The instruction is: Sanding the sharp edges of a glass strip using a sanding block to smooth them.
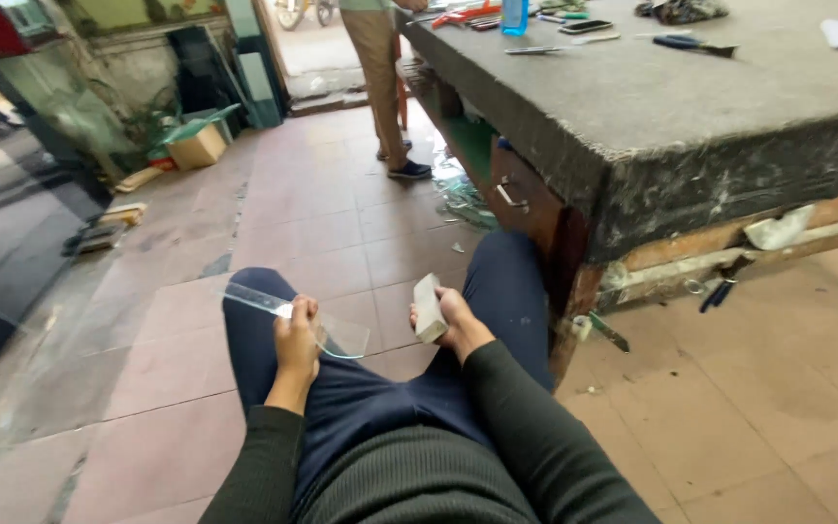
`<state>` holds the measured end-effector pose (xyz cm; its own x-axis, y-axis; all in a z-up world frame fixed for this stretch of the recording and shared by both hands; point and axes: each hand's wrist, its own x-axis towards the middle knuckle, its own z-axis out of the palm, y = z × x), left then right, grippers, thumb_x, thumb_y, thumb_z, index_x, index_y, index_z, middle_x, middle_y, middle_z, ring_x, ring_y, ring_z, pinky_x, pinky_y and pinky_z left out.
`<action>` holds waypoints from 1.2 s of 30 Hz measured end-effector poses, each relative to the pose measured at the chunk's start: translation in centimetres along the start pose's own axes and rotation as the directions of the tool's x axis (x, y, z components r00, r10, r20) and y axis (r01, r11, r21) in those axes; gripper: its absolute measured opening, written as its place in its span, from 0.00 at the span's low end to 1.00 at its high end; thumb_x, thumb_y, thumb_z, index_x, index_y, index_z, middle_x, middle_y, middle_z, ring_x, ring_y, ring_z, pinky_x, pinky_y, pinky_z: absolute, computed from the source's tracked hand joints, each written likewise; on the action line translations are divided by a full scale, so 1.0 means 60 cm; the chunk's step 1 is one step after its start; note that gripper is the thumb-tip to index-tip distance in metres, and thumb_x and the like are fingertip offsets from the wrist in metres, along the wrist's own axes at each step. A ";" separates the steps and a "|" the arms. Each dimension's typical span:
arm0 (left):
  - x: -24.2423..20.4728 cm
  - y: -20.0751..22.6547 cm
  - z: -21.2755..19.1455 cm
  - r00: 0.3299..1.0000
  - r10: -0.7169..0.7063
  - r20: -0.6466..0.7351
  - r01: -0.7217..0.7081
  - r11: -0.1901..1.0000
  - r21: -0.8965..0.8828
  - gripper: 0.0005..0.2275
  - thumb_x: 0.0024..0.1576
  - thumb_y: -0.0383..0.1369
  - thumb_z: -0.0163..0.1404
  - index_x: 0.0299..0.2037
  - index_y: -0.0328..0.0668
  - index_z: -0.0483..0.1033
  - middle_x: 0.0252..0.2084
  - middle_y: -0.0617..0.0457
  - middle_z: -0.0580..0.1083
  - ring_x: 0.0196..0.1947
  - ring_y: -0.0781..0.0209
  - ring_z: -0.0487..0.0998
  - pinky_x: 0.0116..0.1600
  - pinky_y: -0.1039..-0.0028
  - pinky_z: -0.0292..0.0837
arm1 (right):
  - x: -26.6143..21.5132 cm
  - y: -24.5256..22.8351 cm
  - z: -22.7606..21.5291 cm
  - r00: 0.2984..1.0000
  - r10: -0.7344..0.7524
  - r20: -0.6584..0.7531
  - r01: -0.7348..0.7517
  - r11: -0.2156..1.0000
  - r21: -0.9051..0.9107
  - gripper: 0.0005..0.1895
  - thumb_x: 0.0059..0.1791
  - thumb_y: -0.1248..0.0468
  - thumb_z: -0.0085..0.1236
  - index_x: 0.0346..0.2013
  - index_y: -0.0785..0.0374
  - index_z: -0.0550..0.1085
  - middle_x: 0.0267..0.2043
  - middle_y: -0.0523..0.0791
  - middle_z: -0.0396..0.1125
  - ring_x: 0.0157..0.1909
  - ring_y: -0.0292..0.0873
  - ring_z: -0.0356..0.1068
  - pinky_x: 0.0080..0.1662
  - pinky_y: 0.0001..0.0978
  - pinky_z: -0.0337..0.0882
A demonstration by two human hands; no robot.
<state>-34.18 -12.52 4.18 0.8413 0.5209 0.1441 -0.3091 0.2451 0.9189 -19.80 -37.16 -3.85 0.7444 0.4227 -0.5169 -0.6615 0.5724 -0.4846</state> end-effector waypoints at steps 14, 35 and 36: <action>0.094 -0.045 -0.017 0.996 -0.070 0.047 0.047 0.926 0.374 0.14 0.70 0.38 0.43 0.29 0.49 0.65 0.18 0.62 0.54 0.12 0.71 0.52 0.17 0.76 0.43 | 0.215 -0.030 0.098 0.988 0.141 -0.068 -0.144 0.988 -0.048 0.40 0.61 0.42 0.39 0.74 0.73 0.64 0.45 0.55 0.71 0.35 0.52 0.74 0.39 0.47 0.80; 0.064 -0.062 0.039 1.000 0.017 -0.009 -0.013 0.949 0.316 0.16 0.74 0.34 0.39 0.30 0.42 0.65 0.14 0.59 0.51 0.12 0.68 0.48 0.17 0.73 0.45 | 0.258 -0.040 0.093 0.987 0.123 -0.107 -0.148 0.950 -0.275 0.38 0.62 0.41 0.39 0.64 0.78 0.68 0.43 0.52 0.69 0.35 0.48 0.72 0.35 0.44 0.80; 0.067 -0.060 0.037 0.999 0.032 0.004 -0.032 0.956 0.293 0.16 0.73 0.35 0.39 0.30 0.42 0.65 0.14 0.60 0.51 0.12 0.69 0.49 0.17 0.74 0.44 | 0.260 -0.040 0.097 0.990 0.096 -0.104 -0.123 0.944 -0.305 0.41 0.62 0.41 0.40 0.67 0.81 0.67 0.46 0.53 0.70 0.37 0.48 0.73 0.36 0.44 0.81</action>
<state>-28.71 -13.12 2.25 0.8326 0.5255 0.1750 -0.1926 -0.0216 0.9810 -6.08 -27.86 -6.62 0.6642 0.4004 -0.6313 -0.7442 0.2738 -0.6093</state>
